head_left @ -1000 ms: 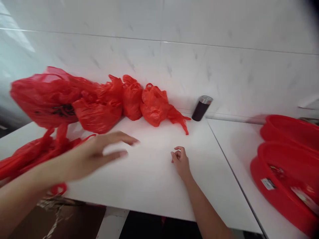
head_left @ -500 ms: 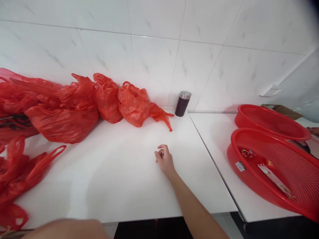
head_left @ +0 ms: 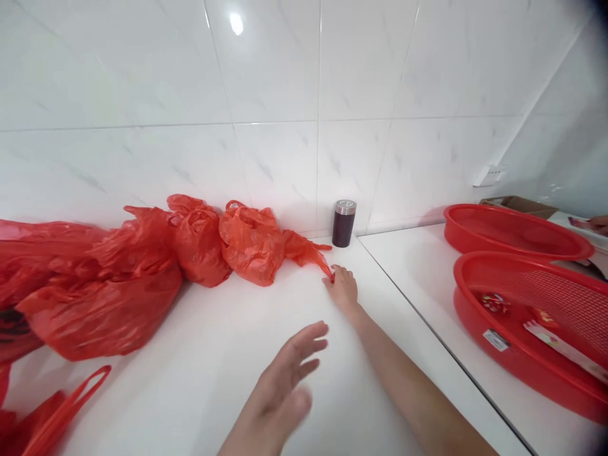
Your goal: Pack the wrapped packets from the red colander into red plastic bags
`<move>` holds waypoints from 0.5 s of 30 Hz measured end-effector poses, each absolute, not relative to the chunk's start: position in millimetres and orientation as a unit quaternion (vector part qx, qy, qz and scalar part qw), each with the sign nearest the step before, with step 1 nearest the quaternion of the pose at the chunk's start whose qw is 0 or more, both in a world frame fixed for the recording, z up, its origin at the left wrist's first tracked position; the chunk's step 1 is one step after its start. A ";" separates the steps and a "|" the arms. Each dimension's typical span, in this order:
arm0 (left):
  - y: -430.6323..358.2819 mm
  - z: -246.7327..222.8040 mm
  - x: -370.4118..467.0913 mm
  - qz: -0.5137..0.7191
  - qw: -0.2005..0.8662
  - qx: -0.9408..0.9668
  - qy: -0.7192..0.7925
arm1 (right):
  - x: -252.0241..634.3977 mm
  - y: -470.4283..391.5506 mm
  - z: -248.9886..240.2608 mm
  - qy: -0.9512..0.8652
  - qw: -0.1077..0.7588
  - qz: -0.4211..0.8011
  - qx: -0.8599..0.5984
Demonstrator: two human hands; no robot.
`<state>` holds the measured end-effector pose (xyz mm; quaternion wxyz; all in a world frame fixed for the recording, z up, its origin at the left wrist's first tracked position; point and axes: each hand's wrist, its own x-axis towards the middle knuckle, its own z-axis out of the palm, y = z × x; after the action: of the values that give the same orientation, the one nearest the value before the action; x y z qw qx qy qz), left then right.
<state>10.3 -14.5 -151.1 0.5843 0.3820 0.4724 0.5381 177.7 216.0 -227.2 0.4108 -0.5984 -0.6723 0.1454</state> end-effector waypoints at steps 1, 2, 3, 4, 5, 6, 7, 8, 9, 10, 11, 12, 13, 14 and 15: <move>-3.8 -154.6 11.7 0.518 0.572 0.396 0.498 | 177.1 220.1 -224.4 -0.676 0.403 0.147 -0.599; 6.7 -159.5 11.9 0.501 0.556 0.401 0.528 | 175.4 219.9 -221.2 -0.682 0.398 0.149 -0.596; 16.7 -165.1 10.9 0.493 0.538 0.397 0.556 | 172.9 215.0 -217.7 -0.689 0.397 0.149 -0.589; 26.1 -170.7 9.1 0.497 0.520 0.387 0.577 | 169.5 205.3 -214.2 -0.696 0.398 0.146 -0.580; 34.7 -175.5 7.0 0.508 0.503 0.380 0.587 | 165.5 191.4 -211.2 -0.703 0.401 0.141 -0.570; 42.5 -179.1 5.3 0.517 0.491 0.379 0.589 | 160.8 173.9 -208.9 -0.715 0.403 0.134 -0.556; 49.3 -181.5 4.6 0.521 0.487 0.384 0.586 | 155.5 154.1 -207.6 -0.731 0.405 0.125 -0.535; 54.8 -182.8 5.3 0.518 0.492 0.392 0.580 | 149.8 133.2 -207.5 -0.751 0.404 0.117 -0.509; 59.0 -183.5 7.2 0.513 0.501 0.401 0.570 | 143.9 112.7 -208.8 -0.772 0.404 0.112 -0.477; 61.8 -183.9 10.2 0.507 0.514 0.408 0.559 | 138.5 93.7 -211.1 -0.791 0.405 0.113 -0.445; 63.2 -184.6 13.7 0.504 0.525 0.413 0.548 | 134.0 77.0 -214.3 -0.804 0.406 0.123 -0.416; 63.2 -185.8 17.2 0.504 0.530 0.416 0.540 | 131.0 63.4 -217.8 -0.813 0.408 0.142 -0.391; 62.3 -187.5 20.1 0.509 0.531 0.417 0.534 | 129.9 53.0 -221.2 -0.815 0.411 0.167 -0.373; 60.6 -189.8 22.4 0.518 0.527 0.415 0.531 | 130.8 45.8 -223.9 -0.812 0.417 0.193 -0.360; 58.6 -192.3 23.9 0.530 0.520 0.408 0.530 | 133.3 41.5 -225.6 -0.804 0.429 0.211 -0.353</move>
<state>23.9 58.6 -192.3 0.5204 0.4082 0.5303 0.5304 133.3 41.5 -225.6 0.4292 -0.3530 -0.8041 0.2112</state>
